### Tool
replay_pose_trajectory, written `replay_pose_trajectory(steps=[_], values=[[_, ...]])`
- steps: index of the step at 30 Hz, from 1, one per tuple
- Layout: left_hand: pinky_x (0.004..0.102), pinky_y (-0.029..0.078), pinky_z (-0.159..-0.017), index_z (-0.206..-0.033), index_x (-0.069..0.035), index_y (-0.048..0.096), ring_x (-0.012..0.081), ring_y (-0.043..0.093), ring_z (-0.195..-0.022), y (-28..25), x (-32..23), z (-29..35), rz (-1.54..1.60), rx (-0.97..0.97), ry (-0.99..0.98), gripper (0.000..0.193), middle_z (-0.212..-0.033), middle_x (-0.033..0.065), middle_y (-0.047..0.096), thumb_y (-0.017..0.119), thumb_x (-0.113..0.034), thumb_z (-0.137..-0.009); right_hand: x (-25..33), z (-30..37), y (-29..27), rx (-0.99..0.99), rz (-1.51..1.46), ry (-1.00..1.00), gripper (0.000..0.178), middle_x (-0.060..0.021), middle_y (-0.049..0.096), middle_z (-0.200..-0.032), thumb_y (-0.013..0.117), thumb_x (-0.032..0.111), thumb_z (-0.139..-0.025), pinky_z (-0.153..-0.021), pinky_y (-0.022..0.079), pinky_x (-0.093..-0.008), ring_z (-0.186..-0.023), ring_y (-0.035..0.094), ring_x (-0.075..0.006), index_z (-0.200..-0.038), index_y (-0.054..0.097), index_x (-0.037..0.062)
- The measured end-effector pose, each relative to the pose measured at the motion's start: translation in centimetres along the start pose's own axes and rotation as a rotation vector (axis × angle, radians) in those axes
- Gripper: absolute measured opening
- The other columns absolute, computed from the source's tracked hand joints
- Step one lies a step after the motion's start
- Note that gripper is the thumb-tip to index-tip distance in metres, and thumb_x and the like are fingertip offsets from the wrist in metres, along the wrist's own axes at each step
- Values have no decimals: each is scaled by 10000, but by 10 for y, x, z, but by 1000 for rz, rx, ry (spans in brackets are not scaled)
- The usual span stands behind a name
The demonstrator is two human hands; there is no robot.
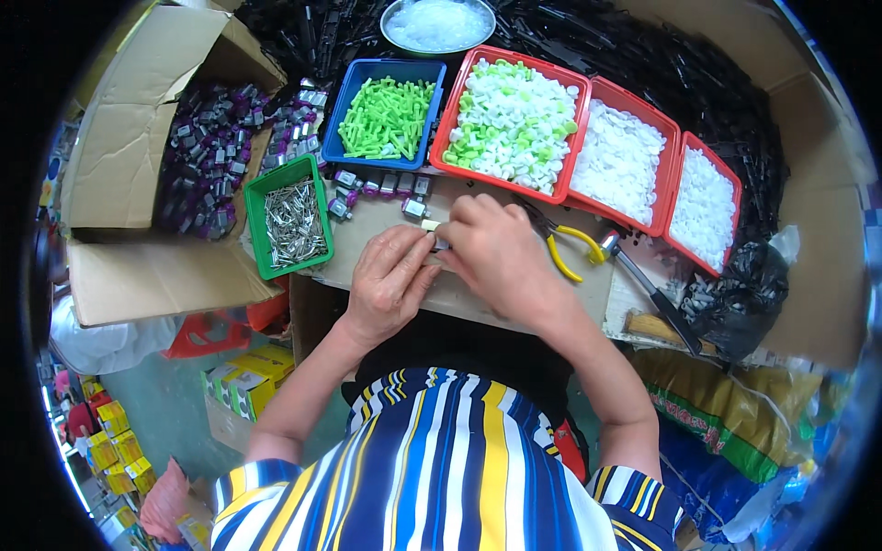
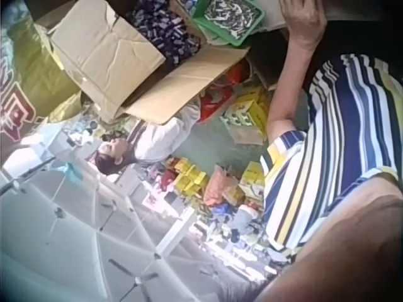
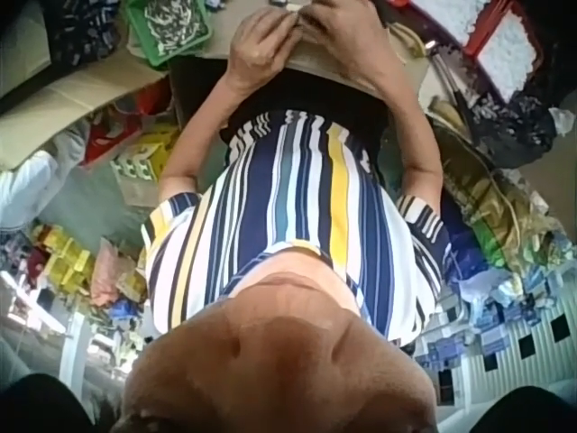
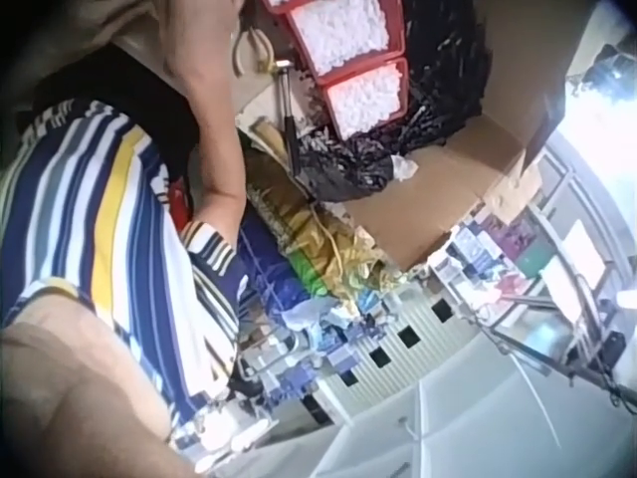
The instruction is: Assembling small plastic and metal components at a workbench.
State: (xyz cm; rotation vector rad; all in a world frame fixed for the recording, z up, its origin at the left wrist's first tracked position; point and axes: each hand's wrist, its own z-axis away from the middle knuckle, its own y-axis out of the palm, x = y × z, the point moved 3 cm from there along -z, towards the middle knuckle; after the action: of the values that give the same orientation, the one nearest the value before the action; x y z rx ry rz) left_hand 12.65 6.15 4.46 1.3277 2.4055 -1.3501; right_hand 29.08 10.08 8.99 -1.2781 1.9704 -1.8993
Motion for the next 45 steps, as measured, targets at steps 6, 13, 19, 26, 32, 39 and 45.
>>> replay_pose_trajectory(steps=[6, 13, 19, 26, 32, 39, 45], values=[[418, 516, -859, -1163, -33, 677, 336, 619, -1015, -33, 7, -4, -33, -65, -133, 391, -1103, 152, 625, 740, -16, -778, -44, -25, -46, -312, 90, 141, 135, -140, 642, -935, 691, 68, -860, -725, 513, -387, -801, 649, -304, -976, 698, 1], [419, 487, -779, -930, 26, 703, 328, 589, -878, -94, 64, -10, -400, -76, -394, 146, -915, 149, 630, 708, 1, -786, -62, -59, -32, -320, 240, 117, 137, -137, 630, -908, 684, 77, -854, -766, 504, -405, -858, 639, -305, -970, 706, 8], [441, 477, -813, -813, 29, 679, 345, 575, -893, -89, 78, -11, -458, 19, -514, 91, -866, 144, 621, 731, 3, -744, -62, -58, -38, -342, 188, 86, 78, -129, 630, -886, 676, 38, -846, -745, 501, -386, -863, 651, -286, -909, 651, -1], [454, 462, -777, -818, 9, 638, 340, 568, -858, -91, 76, -12, -408, -70, -480, 83, -827, 139, 598, 697, 27, -763, -47, -47, -45, -338, -94, 240, 115, -99, 693, -867, 668, 12, -854, -725, 518, -328, -786, 663, -187, -958, 623, -12], [297, 461, -720, -850, 17, 597, 194, 573, -803, -82, 35, -24, -15, -276, -437, 68, -867, 85, 601, 665, 16, -854, -12, -35, -32, -298, -456, 172, 143, -48, 700, -894, 703, 5, -837, -712, 491, -254, -794, 644, -114, -977, 676, 0], [380, 453, -763, -908, -29, 583, 297, 561, -848, -38, -14, -31, 205, -302, -351, 128, -902, 110, 593, 699, -45, -856, 13, -10, -17, -248, -564, 165, 148, -38, 696, -841, 739, 34, -809, -670, 477, -236, -744, 633, -103, -949, 699, 10], [385, 455, -749, -909, -27, 583, 301, 558, -849, -30, -23, -33, 206, -243, -297, 127, -914, 111, 589, 696, -52, -859, 11, 0, -17, -265, -583, 171, 133, -51, 692, -825, 741, 32, -808, -655, 486, -247, -728, 637, -108, -933, 707, 2]])
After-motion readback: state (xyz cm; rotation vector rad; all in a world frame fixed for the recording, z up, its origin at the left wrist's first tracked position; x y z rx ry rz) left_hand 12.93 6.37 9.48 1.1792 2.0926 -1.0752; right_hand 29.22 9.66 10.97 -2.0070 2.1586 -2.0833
